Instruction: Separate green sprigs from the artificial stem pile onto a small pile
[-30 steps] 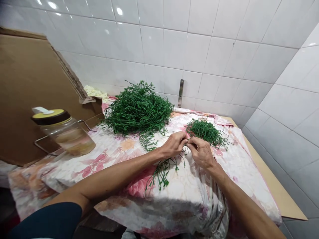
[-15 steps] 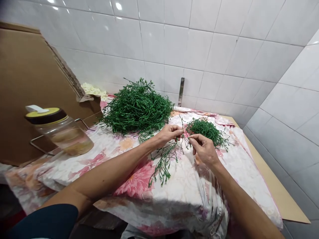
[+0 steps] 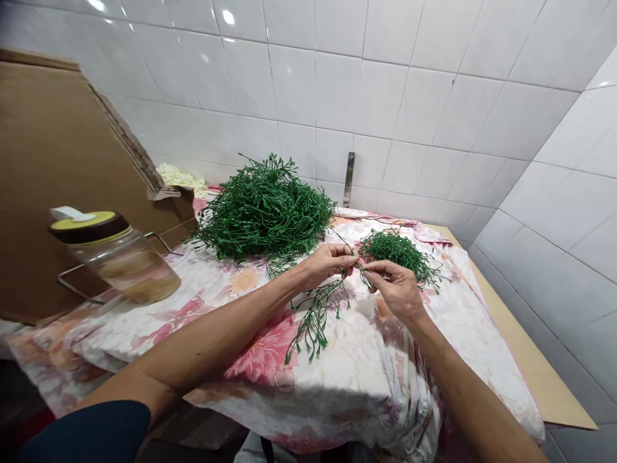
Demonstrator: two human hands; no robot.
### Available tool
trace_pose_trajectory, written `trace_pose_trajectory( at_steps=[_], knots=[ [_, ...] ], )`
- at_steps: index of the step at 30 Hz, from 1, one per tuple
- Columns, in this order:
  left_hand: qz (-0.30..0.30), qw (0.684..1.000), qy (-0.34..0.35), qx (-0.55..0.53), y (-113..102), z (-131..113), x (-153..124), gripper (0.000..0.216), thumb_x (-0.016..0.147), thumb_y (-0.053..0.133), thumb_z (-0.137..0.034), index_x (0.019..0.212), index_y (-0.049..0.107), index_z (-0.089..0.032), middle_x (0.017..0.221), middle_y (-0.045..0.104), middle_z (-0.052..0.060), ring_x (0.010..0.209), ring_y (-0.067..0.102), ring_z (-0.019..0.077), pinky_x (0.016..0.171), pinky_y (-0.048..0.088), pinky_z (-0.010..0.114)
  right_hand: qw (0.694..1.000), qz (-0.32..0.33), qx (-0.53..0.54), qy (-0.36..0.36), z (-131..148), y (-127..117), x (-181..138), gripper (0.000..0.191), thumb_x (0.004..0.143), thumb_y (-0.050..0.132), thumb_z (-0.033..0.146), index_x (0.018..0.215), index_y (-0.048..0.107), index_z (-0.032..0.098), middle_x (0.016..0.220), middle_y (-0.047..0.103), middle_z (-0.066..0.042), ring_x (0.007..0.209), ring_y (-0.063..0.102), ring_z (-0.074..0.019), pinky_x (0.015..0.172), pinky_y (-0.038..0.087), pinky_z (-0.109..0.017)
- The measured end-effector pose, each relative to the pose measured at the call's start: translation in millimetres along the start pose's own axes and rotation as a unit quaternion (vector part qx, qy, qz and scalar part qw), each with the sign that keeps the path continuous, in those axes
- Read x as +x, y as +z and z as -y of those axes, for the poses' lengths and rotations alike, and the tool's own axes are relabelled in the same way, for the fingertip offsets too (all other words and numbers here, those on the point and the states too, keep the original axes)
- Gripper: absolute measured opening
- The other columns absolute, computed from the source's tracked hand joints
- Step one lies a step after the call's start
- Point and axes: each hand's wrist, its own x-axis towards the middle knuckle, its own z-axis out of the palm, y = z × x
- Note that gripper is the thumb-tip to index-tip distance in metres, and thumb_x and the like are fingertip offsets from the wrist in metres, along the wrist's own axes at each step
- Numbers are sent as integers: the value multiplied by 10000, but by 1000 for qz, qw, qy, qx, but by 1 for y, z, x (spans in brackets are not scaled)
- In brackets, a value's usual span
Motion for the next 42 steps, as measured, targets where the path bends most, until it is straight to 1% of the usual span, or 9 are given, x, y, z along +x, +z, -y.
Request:
trace_pose_trajectory(
  at_steps=[8,12,17,19,21,24,28,33,42],
  knots=[
    [7,1000,5,-9,2,-3,-1,377,722,848,-424,799,650,-113,696,620,13,602,562,96,612,402,262,1000,-5,0,-2,4,-1,0,190,791,810,373,880,781,209,816,724,-24,647,598,-131,610,532,-281],
    [15,1000,4,-14,4,-5,-1,376,733,839,-425,776,620,-123,661,599,-5,566,549,90,591,386,256,993,-64,-95,-25,1,-11,4,268,868,723,435,969,751,188,765,707,-25,585,570,-134,562,509,-286],
    [8,1000,-1,-16,8,-4,0,413,705,854,-443,742,588,-129,624,590,-13,531,543,84,564,381,247,917,-157,-336,-148,3,-32,10,334,925,631,441,1098,742,177,1054,747,-136,947,672,-272,856,556,-448],
    [-9,1000,-7,-10,10,-3,0,427,690,860,-449,739,575,-134,626,595,-14,521,551,85,552,390,243,893,-172,-372,-188,6,-35,9,326,924,636,429,1109,736,181,1147,726,-160,1082,642,-310,946,525,-496],
    [-37,999,-10,6,13,-1,0,443,675,862,-460,733,562,-140,622,596,-16,504,551,86,529,392,237,913,-153,-337,-172,8,-32,7,318,934,632,438,1111,724,191,1122,732,-146,1019,664,-290,896,550,-462],
    [-64,997,-4,46,17,0,0,461,667,851,-491,727,555,-143,626,601,-11,488,539,83,484,376,226,970,-38,-225,-82,7,-20,2,343,926,649,483,1094,708,190,994,750,-107,832,690,-226,758,572,-364],
    [-82,993,16,86,23,-1,-3,468,670,839,-508,728,541,-151,605,554,-31,495,516,79,459,348,215,987,87,-137,5,0,-4,0,376,886,699,496,1074,705,170,983,756,-106,852,693,-216,766,562,-342],
    [-51,994,17,90,26,-4,-6,475,658,843,-517,738,566,-140,620,562,-16,534,507,86,478,362,219,988,91,-111,52,-2,-1,2,382,859,715,497,1018,712,150,857,732,-76,745,648,-188,692,537,-327],
    [-11,999,-23,24,21,-2,-7,414,703,827,-477,792,609,-136,691,604,-4,559,468,70,498,311,214,992,55,-111,16,0,-1,2,388,892,655,549,845,683,165,692,644,-26,636,572,-154,604,466,-282]
  ],
)
